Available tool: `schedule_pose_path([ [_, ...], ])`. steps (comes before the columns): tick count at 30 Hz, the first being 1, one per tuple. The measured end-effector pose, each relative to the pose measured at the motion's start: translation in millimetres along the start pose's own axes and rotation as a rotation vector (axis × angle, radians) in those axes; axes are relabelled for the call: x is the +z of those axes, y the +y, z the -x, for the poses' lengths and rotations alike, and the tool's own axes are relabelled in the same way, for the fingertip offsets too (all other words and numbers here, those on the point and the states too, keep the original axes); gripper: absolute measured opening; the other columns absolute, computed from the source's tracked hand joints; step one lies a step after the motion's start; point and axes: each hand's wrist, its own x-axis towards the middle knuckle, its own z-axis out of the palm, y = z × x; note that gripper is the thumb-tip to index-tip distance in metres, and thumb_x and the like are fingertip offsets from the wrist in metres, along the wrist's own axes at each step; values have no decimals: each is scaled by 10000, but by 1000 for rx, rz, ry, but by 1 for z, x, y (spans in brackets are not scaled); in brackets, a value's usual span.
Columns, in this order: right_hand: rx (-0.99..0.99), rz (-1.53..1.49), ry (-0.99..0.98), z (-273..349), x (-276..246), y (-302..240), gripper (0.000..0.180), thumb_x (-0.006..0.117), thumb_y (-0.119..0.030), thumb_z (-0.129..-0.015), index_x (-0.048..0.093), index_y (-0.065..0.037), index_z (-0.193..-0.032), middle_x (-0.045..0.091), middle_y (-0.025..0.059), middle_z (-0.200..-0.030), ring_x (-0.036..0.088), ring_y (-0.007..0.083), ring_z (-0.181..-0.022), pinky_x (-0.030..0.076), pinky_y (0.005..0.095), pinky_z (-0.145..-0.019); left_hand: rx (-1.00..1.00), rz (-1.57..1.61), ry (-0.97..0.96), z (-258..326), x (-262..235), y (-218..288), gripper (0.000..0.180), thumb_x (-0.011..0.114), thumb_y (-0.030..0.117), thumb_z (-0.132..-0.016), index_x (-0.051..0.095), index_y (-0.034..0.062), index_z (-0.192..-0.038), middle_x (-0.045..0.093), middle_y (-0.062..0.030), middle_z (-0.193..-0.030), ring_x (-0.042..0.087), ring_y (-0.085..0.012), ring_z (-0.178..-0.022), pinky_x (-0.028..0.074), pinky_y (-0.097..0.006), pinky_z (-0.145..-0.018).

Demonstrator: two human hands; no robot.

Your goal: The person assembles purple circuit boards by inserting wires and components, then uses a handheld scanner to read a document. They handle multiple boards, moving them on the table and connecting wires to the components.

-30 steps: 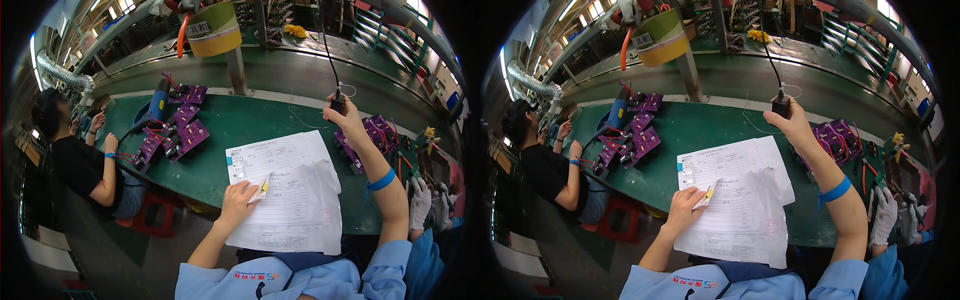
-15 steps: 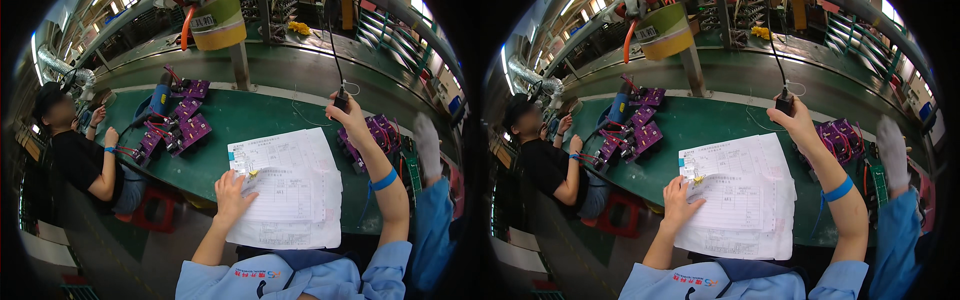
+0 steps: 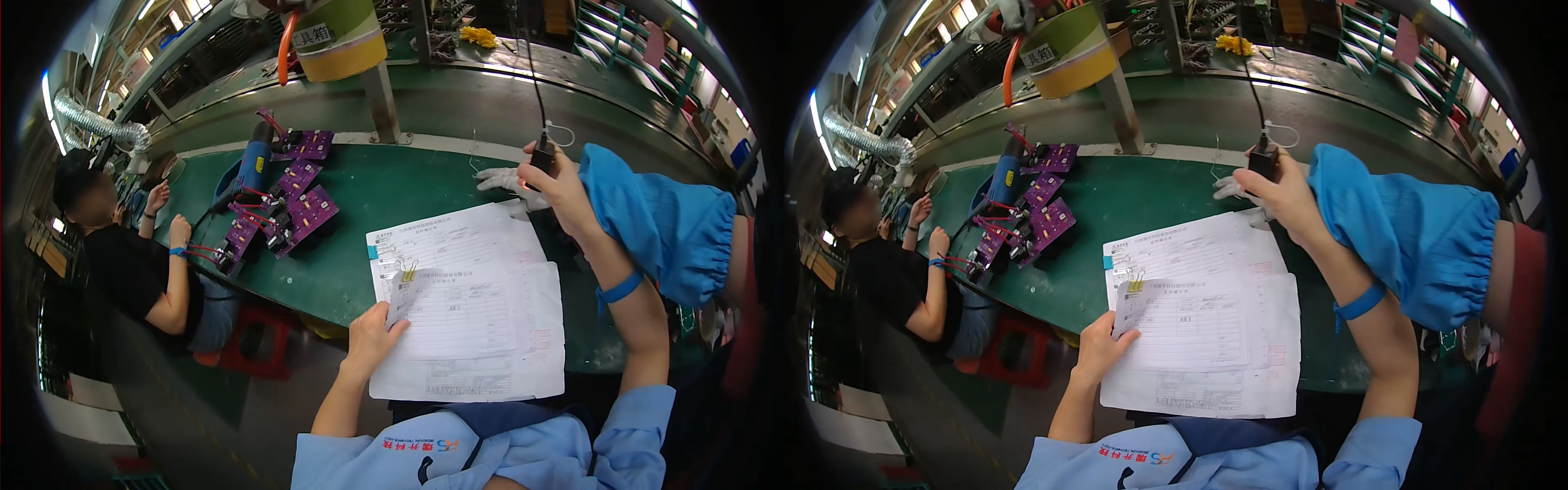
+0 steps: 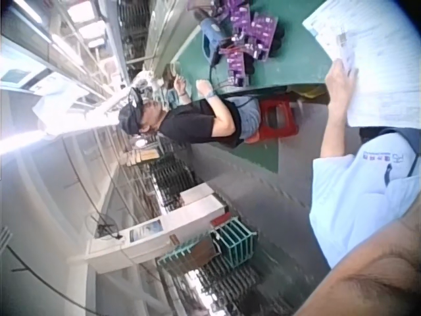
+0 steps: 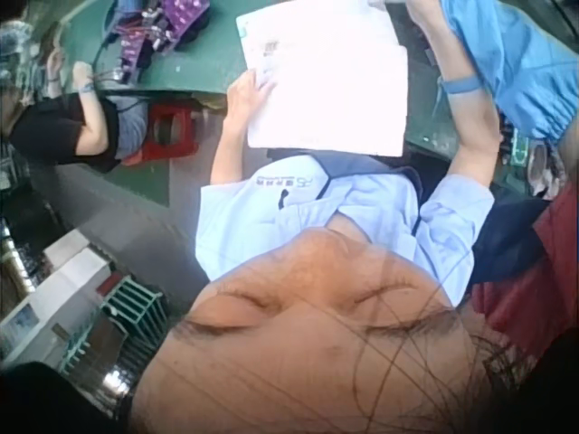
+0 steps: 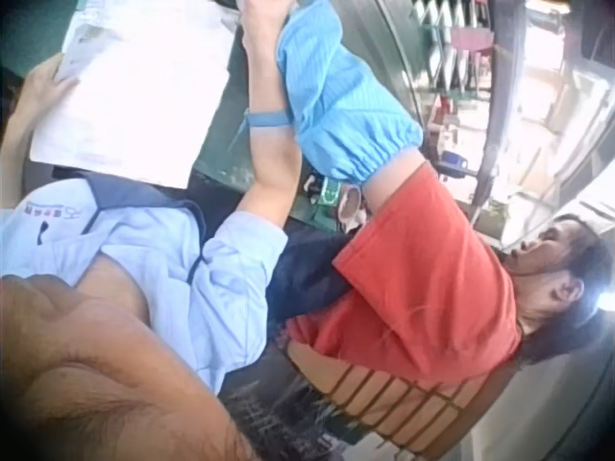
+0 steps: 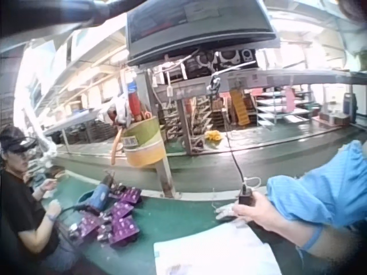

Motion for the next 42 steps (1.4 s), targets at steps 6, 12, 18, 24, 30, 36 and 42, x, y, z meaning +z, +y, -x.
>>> schedule_pose_path([
  [6, -42, -15, 65, -5, 6, 4, 373, 636, -184, -733, 453, -36, -1022, 489, 25, -802, 499, 94, -746, 394, 223, -702, -52, 225, 61, 0, 1, -1, 252, 618, 165, -719, 515, -25, -849, 603, -180, -771, 585, -322, -699, 448, -368, -634],
  [12, -219, 85, 122, -9, 8, 8, 402, 674, -224, -707, 465, -31, -991, 495, 31, -812, 482, 90, -707, 410, 216, -628, 33, 121, 28, -9, 3, -11, 305, 611, 203, -721, 548, -41, -892, 605, -197, -782, 587, -332, -704, 456, -374, -652],
  [18, -453, 57, 169, -8, 18, 2, 425, 684, -202, -720, 445, -68, -1045, 496, 20, -817, 477, 80, -714, 404, 202, -633, -47, 58, -18, -13, 5, -12, 311, 620, 253, -714, 582, -45, -794, 604, -198, -744, 591, -324, -675, 457, -369, -626],
  [24, -541, -44, 146, -5, 28, -6, 472, 683, -209, -726, 415, -88, -1096, 495, 11, -827, 454, 68, -695, 391, 193, -638, -33, 80, -8, -13, 6, -16, 323, 623, 262, -713, 579, -48, -792, 604, -196, -737, 592, -323, -667, 456, -368, -616],
  [30, -516, 45, 132, -4, 26, -8, 457, 677, -190, -733, 415, -75, -1090, 491, 7, -817, 448, 67, -683, 384, 185, -636, -41, 49, -16, -12, 5, -18, 314, 626, 238, -710, 581, -54, -818, 609, -197, -748, 601, -303, -666, 462, -352, -621],
  [36, -461, -13, 102, 1, 27, -17, 442, 661, -151, -743, 407, -64, -1095, 486, 24, -813, 463, 77, -696, 394, 198, -622, -165, 616, -38, -13, -5, -13, 261, 611, 106, -712, 576, -74, -898, 632, -118, -807, 605, -156, -697, 469, -259, -639],
  [42, -335, -125, 55, 4, 25, -19, 444, 660, -131, -741, 408, -66, -1101, 501, 32, -833, 479, 87, -731, 398, 199, -657, -167, 906, -35, -10, -7, -8, 248, 607, 82, -722, 570, -59, -922, 619, -110, -838, 592, -143, -714, 471, -253, -640],
])
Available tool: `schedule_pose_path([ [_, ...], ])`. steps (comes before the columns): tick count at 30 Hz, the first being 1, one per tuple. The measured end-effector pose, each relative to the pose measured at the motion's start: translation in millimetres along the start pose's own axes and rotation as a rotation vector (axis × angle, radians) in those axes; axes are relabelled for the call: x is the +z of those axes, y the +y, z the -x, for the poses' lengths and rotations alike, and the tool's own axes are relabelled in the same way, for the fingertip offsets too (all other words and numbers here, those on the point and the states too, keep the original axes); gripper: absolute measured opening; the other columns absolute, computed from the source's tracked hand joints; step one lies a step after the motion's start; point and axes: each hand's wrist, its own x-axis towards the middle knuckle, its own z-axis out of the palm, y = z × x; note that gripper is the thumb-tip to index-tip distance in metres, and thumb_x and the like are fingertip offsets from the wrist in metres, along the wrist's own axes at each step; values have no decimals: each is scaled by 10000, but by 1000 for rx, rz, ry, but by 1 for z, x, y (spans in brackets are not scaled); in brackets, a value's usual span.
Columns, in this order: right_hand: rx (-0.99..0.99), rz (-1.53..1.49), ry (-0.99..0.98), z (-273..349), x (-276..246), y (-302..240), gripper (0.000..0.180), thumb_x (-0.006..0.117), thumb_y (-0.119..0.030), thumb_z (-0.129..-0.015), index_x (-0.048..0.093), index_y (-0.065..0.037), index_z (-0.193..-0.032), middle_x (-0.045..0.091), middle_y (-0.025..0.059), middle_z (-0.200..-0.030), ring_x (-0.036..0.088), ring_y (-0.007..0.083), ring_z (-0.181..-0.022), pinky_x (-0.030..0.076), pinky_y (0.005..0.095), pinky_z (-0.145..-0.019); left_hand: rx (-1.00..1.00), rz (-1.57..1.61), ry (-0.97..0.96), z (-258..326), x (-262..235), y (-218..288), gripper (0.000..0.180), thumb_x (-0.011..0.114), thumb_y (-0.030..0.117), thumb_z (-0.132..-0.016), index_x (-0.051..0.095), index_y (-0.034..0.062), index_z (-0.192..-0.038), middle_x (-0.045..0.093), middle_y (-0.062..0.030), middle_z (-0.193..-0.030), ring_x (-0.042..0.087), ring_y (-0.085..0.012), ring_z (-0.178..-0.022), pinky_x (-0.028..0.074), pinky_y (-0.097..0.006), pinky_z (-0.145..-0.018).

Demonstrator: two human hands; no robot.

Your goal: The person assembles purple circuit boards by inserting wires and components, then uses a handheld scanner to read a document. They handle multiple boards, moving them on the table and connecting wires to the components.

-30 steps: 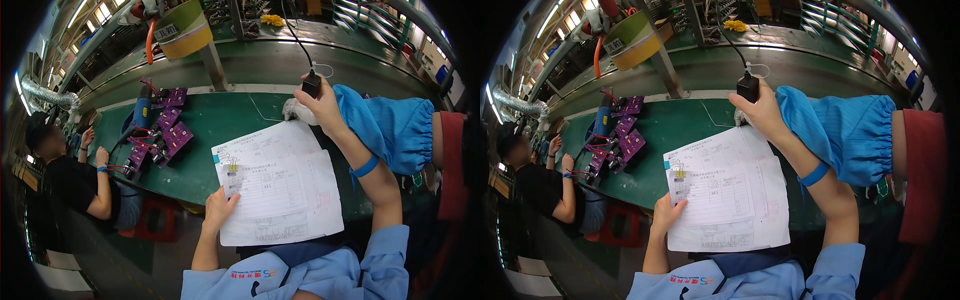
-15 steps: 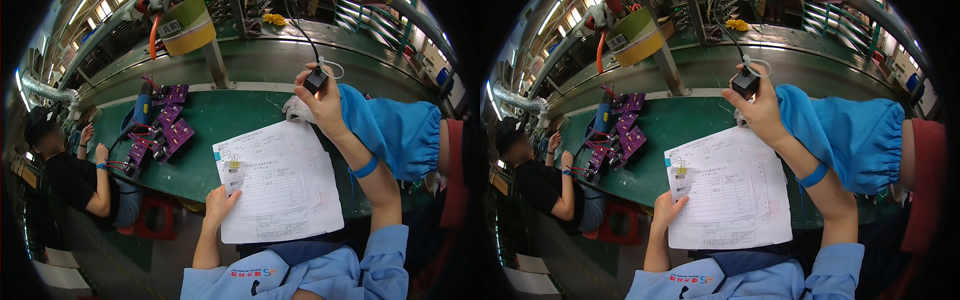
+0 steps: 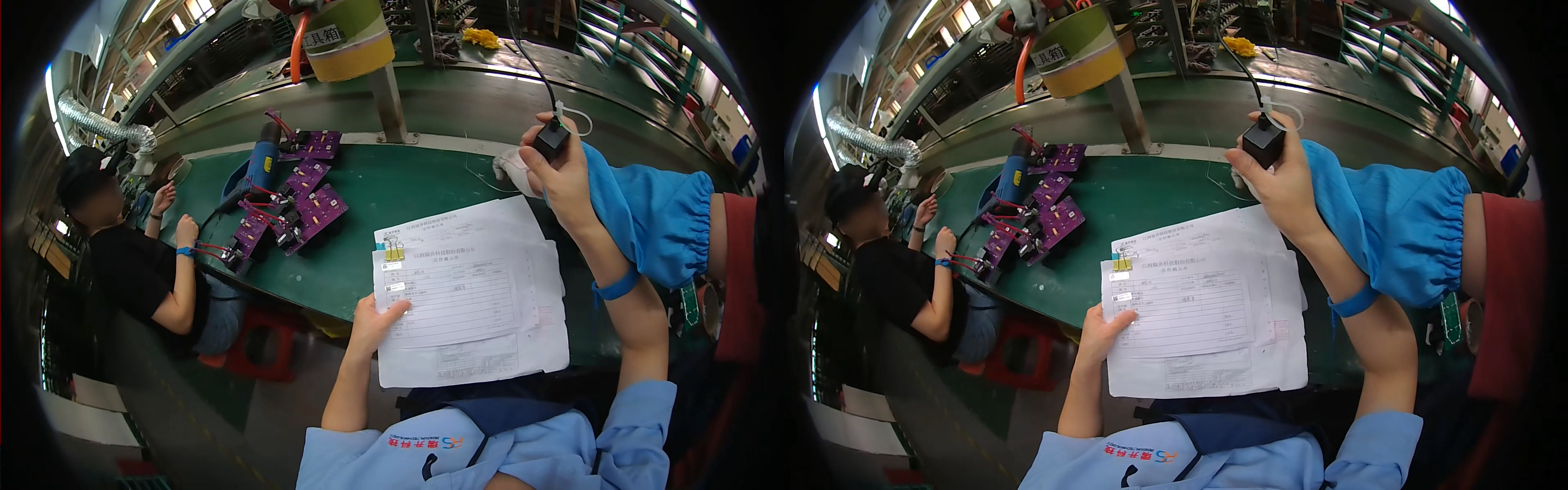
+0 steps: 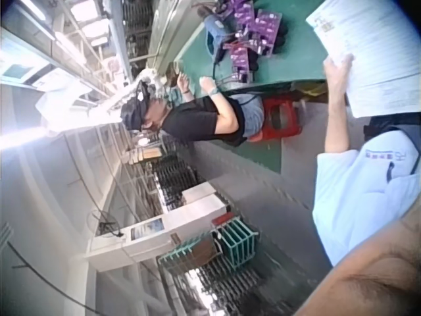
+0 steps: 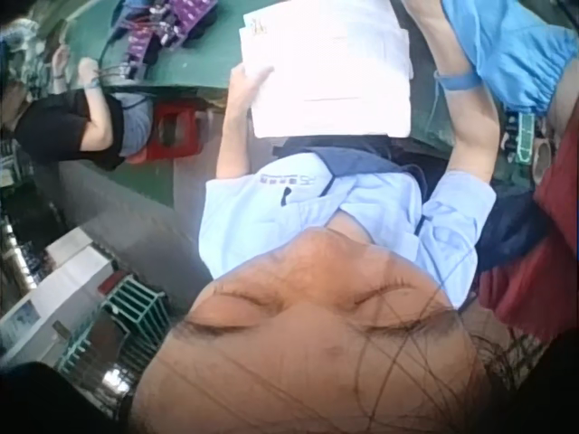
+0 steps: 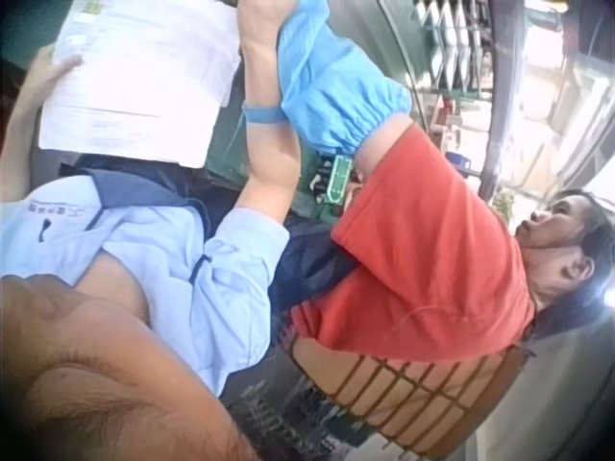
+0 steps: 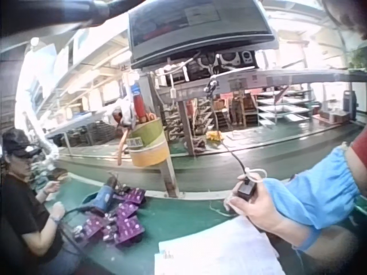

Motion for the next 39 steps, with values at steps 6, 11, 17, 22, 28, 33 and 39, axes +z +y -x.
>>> schedule_pose_path([
  [6, -108, 154, 18, -3, -5, 8, 436, 671, -148, -733, 429, -61, -1085, 516, 23, -834, 479, 82, -749, 380, 190, -678, 31, 51, -7, 0, 2, -4, 240, 596, 47, -743, 556, -52, -958, 607, -87, -880, 574, -124, -748, 461, -244, -686],
  [11, -168, 182, 29, -3, -5, 12, 437, 672, -155, -733, 433, -61, -1086, 517, 19, -830, 471, 72, -738, 374, 185, -662, 55, 17, -3, 1, 4, -2, 235, 599, 44, -745, 557, -47, -957, 610, -81, -868, 573, -115, -740, 464, -243, -679],
  [17, -125, 81, 11, -3, -6, 10, 432, 668, -148, -734, 431, -56, -1084, 515, 11, -827, 455, 61, -706, 369, 180, -639, 80, -84, 46, 2, 6, -1, 221, 610, 69, -731, 577, -47, -915, 624, -86, -835, 585, -122, -714, 467, -241, -642],
  [22, -142, 142, 22, -4, -5, 10, 438, 670, -184, -736, 428, -46, -1074, 504, 0, -809, 435, 58, -686, 364, 181, -630, 105, -99, 44, -1, 5, -8, 226, 605, 51, -726, 569, -51, -924, 618, -88, -845, 580, -124, -724, 465, -245, -651],
  [28, -115, 158, 36, -1, -5, 7, 450, 682, -226, -727, 430, -61, -1061, 500, 2, -801, 428, 56, -685, 367, 187, -637, 107, -41, 45, -3, 6, -11, 224, 613, 57, -725, 575, -45, -921, 621, -85, -833, 580, -122, -722, 464, -245, -645],
  [33, -114, 146, 50, -1, -6, 3, 424, 663, -157, -738, 423, -57, -1074, 508, 12, -804, 448, 60, -693, 376, 190, -639, 139, 13, 29, -4, 8, -3, 216, 613, 53, -728, 575, -39, -919, 618, -78, -839, 574, -111, -726, 458, -239, -653],
  [39, -83, 128, 27, 4, -15, -10, 396, 631, -86, -749, 406, -34, -1070, 502, 13, -788, 468, 71, -714, 385, 199, -650, 294, 31, 6, -18, 31, 21, 201, 610, 62, -743, 578, -31, -919, 619, -68, -842, 567, -111, -741, 454, -241, -671],
])
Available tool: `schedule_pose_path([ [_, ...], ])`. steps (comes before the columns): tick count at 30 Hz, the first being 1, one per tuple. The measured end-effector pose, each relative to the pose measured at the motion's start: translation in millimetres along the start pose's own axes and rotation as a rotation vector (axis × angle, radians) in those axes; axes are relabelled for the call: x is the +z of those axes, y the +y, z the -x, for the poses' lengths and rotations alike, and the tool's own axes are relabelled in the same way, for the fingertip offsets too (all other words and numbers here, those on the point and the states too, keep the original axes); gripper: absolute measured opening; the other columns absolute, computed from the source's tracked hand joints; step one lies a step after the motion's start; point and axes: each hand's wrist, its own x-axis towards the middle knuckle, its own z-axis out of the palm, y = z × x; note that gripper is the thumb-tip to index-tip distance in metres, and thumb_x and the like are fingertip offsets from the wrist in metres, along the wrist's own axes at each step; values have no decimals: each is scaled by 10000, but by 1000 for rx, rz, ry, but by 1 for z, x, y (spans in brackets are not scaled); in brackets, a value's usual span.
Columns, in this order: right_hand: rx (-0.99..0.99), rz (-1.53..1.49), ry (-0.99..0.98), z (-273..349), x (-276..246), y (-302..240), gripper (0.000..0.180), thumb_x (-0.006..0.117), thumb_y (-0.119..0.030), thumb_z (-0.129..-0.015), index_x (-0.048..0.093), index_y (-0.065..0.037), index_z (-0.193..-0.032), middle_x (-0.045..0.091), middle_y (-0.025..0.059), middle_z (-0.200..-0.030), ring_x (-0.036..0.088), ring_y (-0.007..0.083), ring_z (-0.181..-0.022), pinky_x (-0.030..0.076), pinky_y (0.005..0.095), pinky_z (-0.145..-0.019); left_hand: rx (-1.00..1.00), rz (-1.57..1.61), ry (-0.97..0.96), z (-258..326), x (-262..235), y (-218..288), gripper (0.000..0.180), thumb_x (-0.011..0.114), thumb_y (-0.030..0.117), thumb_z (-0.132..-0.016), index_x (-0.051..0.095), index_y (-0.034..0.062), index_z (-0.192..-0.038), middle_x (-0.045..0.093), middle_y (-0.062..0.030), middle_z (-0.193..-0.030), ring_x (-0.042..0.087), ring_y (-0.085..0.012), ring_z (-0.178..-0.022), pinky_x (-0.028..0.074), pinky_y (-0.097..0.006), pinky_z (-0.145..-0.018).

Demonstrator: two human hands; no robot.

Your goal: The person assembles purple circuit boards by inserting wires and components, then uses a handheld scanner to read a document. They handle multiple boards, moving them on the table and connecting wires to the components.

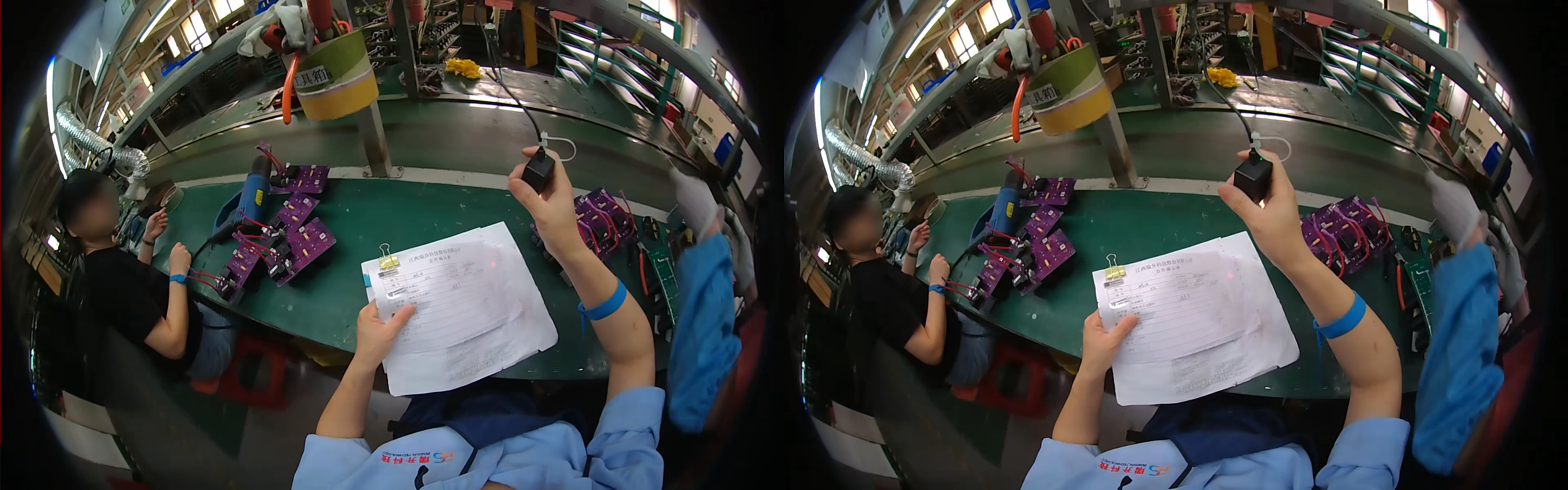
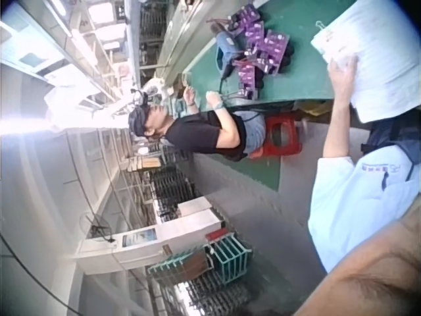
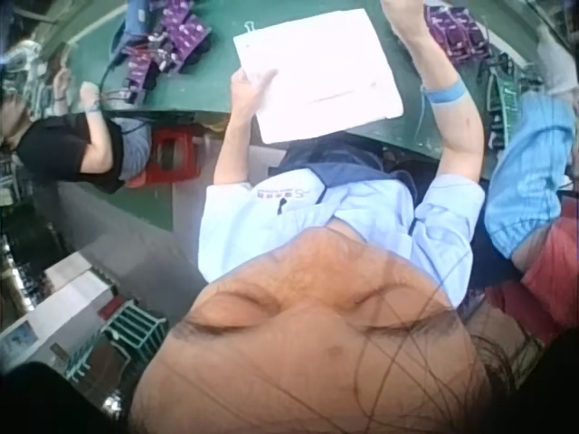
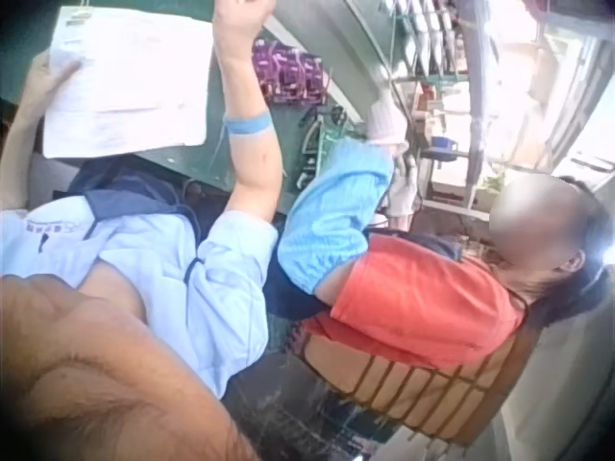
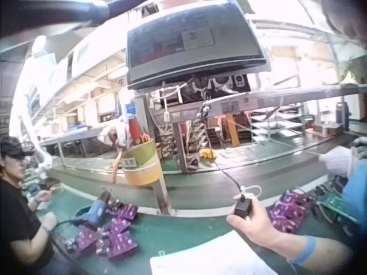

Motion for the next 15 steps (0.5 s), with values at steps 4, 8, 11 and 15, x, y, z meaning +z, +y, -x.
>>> schedule_pose_path([
  [4, 84, -16, -3, 3, -8, 8, 398, 648, -174, -742, 426, -30, -1039, 481, 14, -811, 459, 68, -721, 385, 199, -657, 104, -40, -48, -18, 27, 3, 198, 617, 84, -744, 583, -26, -905, 628, -85, -838, 584, -136, -738, 457, -255, -670],
  [8, 292, 109, -175, -1, -20, 7, 397, 661, -244, -707, 479, -6, -967, 508, 30, -795, 480, 91, -693, 408, 221, -627, 246, -305, -107, -29, 54, 4, 196, 627, 114, -734, 592, -18, -874, 626, -143, -783, 608, -218, -703, 458, -288, -627],
  [11, 305, 267, -236, -5, -32, 9, 371, 672, -234, -687, 510, 3, -921, 545, 50, -773, 505, 108, -673, 421, 234, -622, 290, -418, -111, -34, 62, 10, 188, 627, 120, -733, 595, -12, -864, 625, -140, -760, 608, -230, -672, 458, -293, -604],
  [15, 205, 207, -197, -4, -32, -2, 388, 671, -195, -702, 486, 14, -971, 564, 76, -866, 540, 129, -781, 434, 252, -719, 297, -397, -90, -39, 66, 9, 205, 631, 133, -729, 589, -26, -851, 623, -149, -746, 607, -239, -654, 457, -296, -593],
])
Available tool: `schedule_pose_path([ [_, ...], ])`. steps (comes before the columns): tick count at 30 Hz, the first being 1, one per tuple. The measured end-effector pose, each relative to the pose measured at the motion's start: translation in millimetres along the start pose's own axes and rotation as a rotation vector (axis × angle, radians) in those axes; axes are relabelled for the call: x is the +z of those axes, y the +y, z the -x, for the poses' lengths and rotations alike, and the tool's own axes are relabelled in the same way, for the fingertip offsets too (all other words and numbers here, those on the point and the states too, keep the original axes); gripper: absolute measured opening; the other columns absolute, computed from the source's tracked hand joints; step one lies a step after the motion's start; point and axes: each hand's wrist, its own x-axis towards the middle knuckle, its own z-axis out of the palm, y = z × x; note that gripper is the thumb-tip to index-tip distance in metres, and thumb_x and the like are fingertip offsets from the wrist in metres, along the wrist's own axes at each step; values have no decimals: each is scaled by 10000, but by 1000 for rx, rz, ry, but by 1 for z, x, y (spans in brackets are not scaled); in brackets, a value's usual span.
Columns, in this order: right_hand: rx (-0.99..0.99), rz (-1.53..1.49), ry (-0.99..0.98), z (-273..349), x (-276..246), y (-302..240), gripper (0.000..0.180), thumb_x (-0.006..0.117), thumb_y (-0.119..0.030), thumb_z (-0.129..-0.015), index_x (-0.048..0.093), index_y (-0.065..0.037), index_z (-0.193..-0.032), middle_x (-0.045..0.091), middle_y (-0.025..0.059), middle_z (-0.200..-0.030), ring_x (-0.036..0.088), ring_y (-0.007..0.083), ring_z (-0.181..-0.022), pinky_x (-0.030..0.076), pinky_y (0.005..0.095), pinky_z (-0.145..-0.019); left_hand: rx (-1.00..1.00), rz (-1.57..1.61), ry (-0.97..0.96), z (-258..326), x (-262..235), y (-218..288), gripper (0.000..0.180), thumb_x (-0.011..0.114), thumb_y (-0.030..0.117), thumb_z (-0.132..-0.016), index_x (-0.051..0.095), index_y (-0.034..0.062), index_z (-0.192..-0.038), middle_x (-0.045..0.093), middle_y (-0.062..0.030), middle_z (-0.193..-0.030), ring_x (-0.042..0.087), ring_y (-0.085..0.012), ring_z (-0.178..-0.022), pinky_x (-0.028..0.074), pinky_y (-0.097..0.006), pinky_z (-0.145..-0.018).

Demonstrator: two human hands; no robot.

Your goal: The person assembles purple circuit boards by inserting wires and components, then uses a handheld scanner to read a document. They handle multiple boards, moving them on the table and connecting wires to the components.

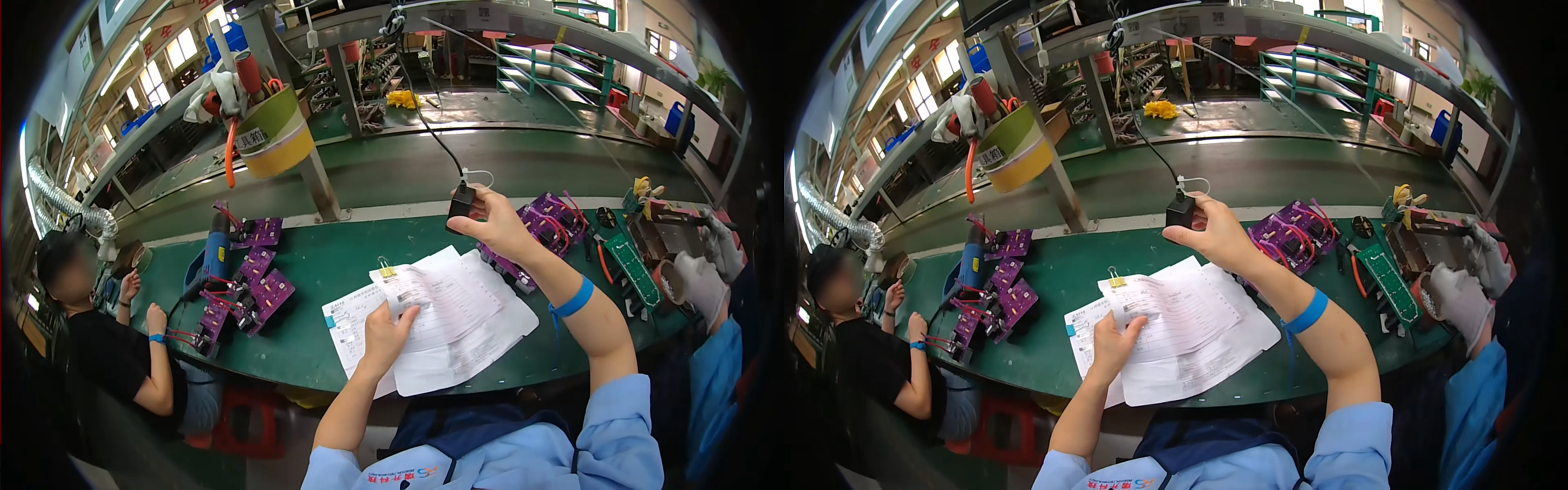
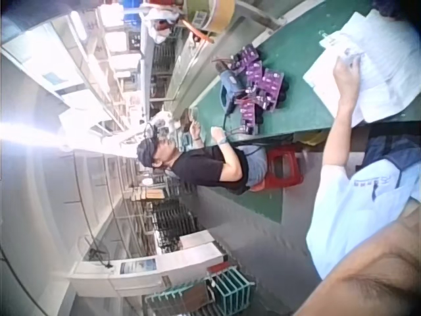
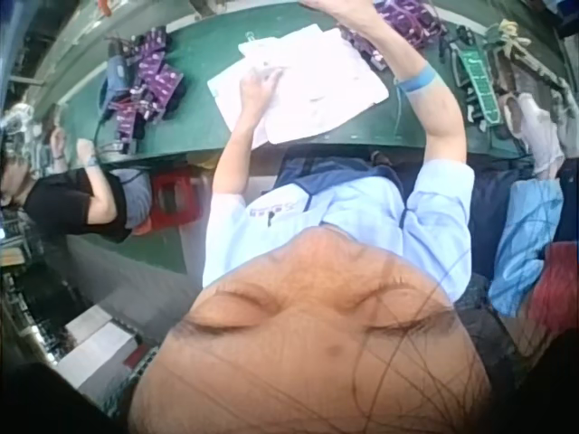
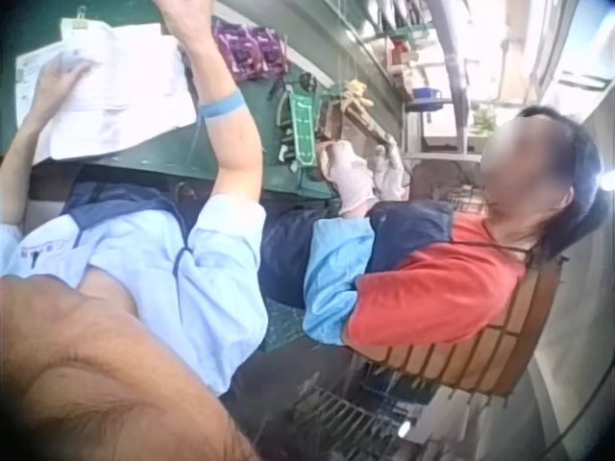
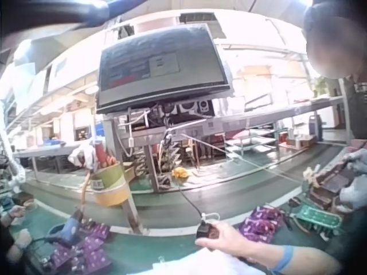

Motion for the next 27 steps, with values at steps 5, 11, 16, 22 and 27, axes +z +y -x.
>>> schedule_pose_path([
  [5, -143, -268, 18, 7, 8, 1, 395, 657, -168, -735, 450, 5, -1024, 551, 87, -969, 534, 143, -906, 403, 274, -852, -34, 57, 49, -5, 3, -10, 230, 632, 140, -727, 578, -42, -857, 624, -151, -744, 609, -225, -651, 457, -294, -591],
  [11, -170, -348, -5, 10, 11, -4, 452, 657, -210, -743, 414, 2, -1060, 541, 95, -1003, 527, 154, -937, 398, 288, -872, -22, 85, 62, -4, 2, -18, 217, 625, 126, -732, 575, -33, -870, 629, -138, -763, 608, -206, -670, 458, -282, -612],
  [16, -146, -448, -36, 13, 12, -10, 428, 644, -183, -756, 408, 1, -1062, 535, 99, -1014, 527, 152, -934, 409, 279, -861, -67, 104, 44, -3, 0, -19, 205, 620, 113, -735, 577, -33, -872, 631, -131, -772, 606, -194, -683, 458, -278, -626],
  [22, -160, -481, -51, 13, 13, -11, 397, 635, -158, -764, 410, -3, -1052, 531, 96, -1012, 527, 146, -929, 419, 270, -848, -67, 88, 46, -3, -1, -17, 204, 622, 111, -732, 581, -38, -866, 631, -132, -773, 606, -197, -685, 459, -280, -630],
  [27, -149, -467, -53, 13, 13, -10, 409, 644, -169, -756, 412, -4, -1050, 533, 92, -1005, 526, 146, -927, 417, 270, -847, -53, 55, 44, -2, -3, -15, 208, 623, 114, -730, 582, -39, -865, 630, -133, -770, 607, -200, -685, 460, -284, -631],
])
